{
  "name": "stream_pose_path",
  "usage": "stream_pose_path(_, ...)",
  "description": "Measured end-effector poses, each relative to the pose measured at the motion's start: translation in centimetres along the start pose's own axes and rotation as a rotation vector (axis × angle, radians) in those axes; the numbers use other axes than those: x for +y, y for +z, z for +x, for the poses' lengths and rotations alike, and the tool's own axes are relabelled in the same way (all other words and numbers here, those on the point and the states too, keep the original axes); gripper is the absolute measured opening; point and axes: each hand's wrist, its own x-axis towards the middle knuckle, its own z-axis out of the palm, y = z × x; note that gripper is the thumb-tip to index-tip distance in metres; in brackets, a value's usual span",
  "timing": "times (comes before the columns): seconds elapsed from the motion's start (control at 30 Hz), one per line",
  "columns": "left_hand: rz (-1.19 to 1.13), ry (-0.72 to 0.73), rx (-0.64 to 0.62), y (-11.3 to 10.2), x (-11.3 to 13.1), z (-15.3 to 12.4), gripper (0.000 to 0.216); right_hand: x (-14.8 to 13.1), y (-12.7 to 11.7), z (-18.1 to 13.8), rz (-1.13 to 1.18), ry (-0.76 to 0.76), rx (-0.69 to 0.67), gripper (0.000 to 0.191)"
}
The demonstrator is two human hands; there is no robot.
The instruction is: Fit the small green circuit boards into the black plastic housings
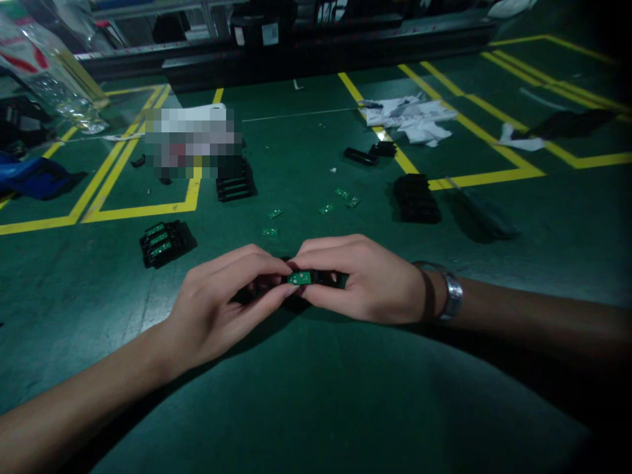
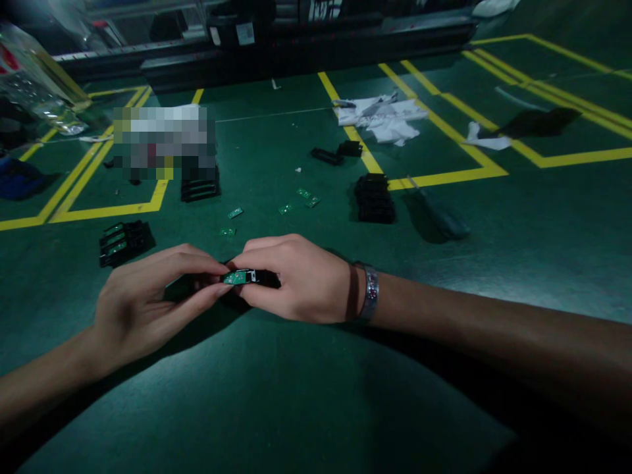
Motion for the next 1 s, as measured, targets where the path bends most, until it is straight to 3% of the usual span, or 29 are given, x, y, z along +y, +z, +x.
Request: stream_pose_path(1.0, -0.066, 0.037, 0.000, 0.13, 0.17, 0.48, 0.018, 0.01, 0.03, 0.08, 0.003, -0.013, -0.002, 0.007)
